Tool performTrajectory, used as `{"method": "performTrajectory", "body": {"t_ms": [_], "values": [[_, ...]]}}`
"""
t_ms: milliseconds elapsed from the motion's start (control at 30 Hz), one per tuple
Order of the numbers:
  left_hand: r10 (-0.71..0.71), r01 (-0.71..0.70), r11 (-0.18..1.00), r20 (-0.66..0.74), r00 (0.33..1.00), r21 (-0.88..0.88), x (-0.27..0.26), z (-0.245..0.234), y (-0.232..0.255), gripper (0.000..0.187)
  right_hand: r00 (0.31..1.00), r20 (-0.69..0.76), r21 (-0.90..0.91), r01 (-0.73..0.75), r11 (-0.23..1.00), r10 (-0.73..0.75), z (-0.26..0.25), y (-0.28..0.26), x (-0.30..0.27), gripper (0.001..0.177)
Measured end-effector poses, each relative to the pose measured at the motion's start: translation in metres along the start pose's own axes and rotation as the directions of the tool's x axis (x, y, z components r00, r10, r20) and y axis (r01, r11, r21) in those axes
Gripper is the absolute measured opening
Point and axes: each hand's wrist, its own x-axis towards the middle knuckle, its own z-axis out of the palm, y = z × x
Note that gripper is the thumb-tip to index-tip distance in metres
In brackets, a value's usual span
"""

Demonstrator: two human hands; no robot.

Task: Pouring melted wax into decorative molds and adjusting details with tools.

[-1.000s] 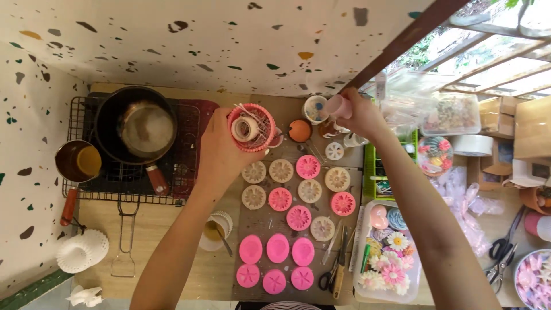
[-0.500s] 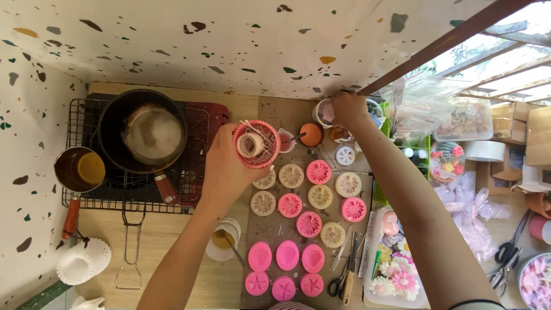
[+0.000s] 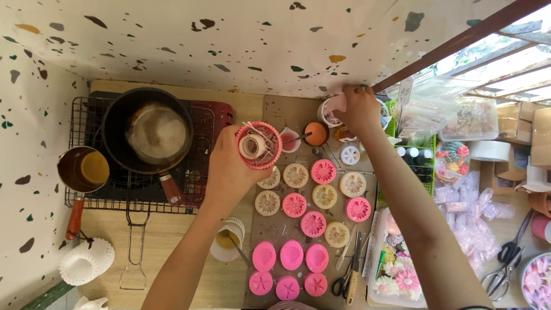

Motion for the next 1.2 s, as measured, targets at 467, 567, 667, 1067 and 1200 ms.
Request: {"method": "performTrajectory", "body": {"t_ms": [467, 567, 667, 1067, 1200], "values": [[0.052, -0.052, 0.999, -0.025, 0.998, -0.003, 0.010, 0.031, 0.019, 0.077, 0.990, -0.138, 0.113, -0.024, 0.993, 0.039, 0.007, 0.012, -0.012, 0.060], [0.162, -0.157, 0.981, -0.031, 0.986, 0.116, 0.014, 0.035, 0.022, 0.083, 0.967, -0.190, 0.317, -0.102, 0.943, 0.169, -0.024, 0.015, -0.019, 0.050], [0.103, -0.102, 0.989, -0.005, 0.995, 0.106, 0.021, 0.053, 0.025, 0.083, 0.863, -0.104, 0.627, -0.329, 0.707, 0.494, -0.042, 0.043, -0.046, 0.051], [0.214, -0.225, 0.964, 0.092, 0.973, 0.142, 0.107, 0.271, -0.030, 0.106, 0.974, 0.224, 0.211, -0.015, -0.977, 0.034, -0.061, 0.067, -0.242, 0.068], [0.200, -0.224, 0.959, 0.143, 0.969, 0.176, 0.112, 0.286, -0.031, 0.108, 0.981, 0.138, 0.323, 0.086, -0.943, 0.137, -0.089, 0.058, -0.273, 0.081]]}}
